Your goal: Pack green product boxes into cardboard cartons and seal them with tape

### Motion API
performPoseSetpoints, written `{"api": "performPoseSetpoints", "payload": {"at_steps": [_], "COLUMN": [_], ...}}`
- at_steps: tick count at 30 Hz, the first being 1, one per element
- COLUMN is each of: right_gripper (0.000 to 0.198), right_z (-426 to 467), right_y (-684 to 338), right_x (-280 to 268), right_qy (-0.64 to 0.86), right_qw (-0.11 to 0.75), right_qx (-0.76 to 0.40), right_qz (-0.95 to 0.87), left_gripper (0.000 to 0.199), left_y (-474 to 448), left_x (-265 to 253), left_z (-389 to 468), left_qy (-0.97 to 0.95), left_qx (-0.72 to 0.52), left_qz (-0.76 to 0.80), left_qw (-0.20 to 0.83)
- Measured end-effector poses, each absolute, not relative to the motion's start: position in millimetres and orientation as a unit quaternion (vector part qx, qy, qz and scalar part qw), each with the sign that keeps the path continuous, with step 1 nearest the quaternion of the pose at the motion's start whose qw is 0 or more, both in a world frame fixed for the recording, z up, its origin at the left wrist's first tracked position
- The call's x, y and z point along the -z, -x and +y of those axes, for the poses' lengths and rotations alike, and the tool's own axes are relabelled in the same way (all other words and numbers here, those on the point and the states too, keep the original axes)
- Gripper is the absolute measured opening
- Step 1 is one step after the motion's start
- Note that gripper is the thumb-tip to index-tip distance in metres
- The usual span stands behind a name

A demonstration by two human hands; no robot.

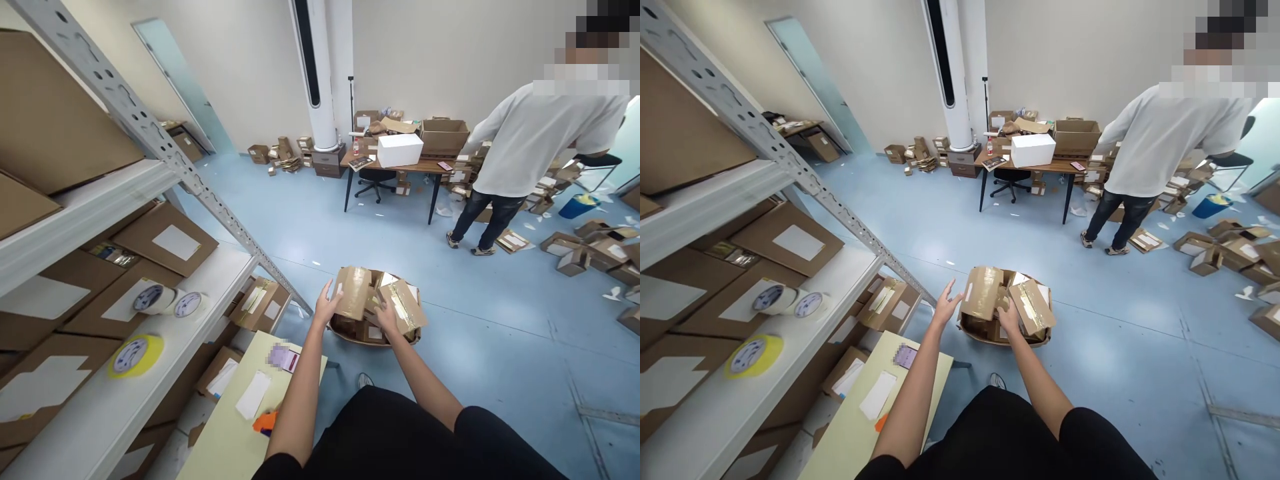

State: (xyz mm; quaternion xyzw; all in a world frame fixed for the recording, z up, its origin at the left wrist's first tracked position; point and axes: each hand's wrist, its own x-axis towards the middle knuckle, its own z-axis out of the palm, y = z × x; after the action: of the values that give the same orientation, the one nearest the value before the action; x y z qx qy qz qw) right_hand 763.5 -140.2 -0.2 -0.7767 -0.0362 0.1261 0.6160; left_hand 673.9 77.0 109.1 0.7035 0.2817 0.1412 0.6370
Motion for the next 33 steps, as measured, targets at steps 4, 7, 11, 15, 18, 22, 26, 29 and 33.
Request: {"api": "performPoseSetpoints", "payload": {"at_steps": [4, 7, 11, 15, 18, 22, 26, 29, 33], "right_gripper": [0.072, 0.066, 0.065, 0.063, 0.061, 0.059, 0.059, 0.06, 0.057], "right_z": [-124.8, -111.7, -96.1, -75.8, -54.4, -20.7, 11.0, 26.5, 32.0], "right_y": [-765.7, -764.0, -750.1, -713.9, -671.6, -597.4, -506.9, -435.4, -353.2], "right_x": [-13.5, -37.1, -73.4, -99.5, -110.7, -122.6, -134.7, -141.1, -140.4], "right_qy": [0.772, 0.765, 0.752, 0.727, 0.698, 0.651, 0.609, 0.582, 0.556], "right_qw": [0.616, 0.624, 0.626, 0.636, 0.648, 0.649, 0.638, 0.621, 0.592], "right_qx": [-0.156, -0.139, -0.138, -0.156, -0.176, -0.228, -0.276, -0.311, -0.351], "right_qz": [-0.013, -0.082, -0.155, -0.207, -0.247, -0.321, -0.383, -0.423, -0.466], "left_gripper": [0.073, 0.068, 0.064, 0.061, 0.058, 0.055, 0.053, 0.056, 0.052], "left_y": [-676.3, -673.5, -655.1, -611.6, -559.7, -464.4, -350.2, -265.1, -170.7], "left_x": [-104.1, -103.9, -108.2, -112.9, -117.6, -130.7, -147.6, -154.3, -147.0], "left_z": [73.6, 71.2, 69.4, 72.3, 78.5, 87.4, 91.0, 87.8, 71.8], "left_qy": [-0.681, -0.676, -0.682, -0.679, -0.683, -0.697, -0.67, -0.623, -0.589], "left_qx": [-0.141, -0.151, -0.177, -0.215, -0.254, -0.314, -0.382, -0.435, -0.476], "left_qz": [0.29, 0.296, 0.31, 0.326, 0.331, 0.347, 0.399, 0.457, 0.507], "left_qw": [0.658, 0.658, 0.638, 0.622, 0.6, 0.543, 0.495, 0.463, 0.412]}}
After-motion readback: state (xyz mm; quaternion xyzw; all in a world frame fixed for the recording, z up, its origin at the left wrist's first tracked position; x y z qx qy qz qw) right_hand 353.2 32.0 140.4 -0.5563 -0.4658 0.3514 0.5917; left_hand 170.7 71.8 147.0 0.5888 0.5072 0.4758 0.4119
